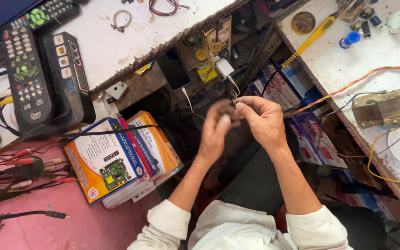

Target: The person repairs an LED light bulb by disassembling the housing, testing the LED board with a multimeter, and connecting wires to a transformer. They use a screwdriver to open the bulb and a magnifying glass to inspect the circuit board.

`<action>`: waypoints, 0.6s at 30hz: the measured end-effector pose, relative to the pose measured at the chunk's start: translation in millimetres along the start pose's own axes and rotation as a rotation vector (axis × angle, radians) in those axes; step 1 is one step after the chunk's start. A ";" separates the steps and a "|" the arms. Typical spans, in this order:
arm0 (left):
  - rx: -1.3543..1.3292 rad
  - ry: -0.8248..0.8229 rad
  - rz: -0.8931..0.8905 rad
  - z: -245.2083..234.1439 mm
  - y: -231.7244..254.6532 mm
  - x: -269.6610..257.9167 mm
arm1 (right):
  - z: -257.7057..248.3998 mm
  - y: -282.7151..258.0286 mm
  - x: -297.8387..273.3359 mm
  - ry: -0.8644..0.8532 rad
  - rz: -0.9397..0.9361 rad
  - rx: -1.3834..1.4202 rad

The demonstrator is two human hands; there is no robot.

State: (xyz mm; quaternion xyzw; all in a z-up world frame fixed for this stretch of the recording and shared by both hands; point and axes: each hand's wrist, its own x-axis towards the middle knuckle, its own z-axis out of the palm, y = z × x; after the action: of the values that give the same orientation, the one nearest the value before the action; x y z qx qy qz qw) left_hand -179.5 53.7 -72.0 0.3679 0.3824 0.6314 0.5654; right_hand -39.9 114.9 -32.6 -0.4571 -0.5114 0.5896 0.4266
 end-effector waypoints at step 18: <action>-0.490 0.140 -0.400 -1.3 -2.4 32.0 | -2.1 20.9 -9.9 0.116 -0.012 0.131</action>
State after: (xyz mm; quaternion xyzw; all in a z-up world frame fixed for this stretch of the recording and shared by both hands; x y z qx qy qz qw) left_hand -182.5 85.6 -73.7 0.0941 0.3217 0.6048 0.7224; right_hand -36.5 103.3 -52.5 -0.4584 -0.4490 0.5918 0.4879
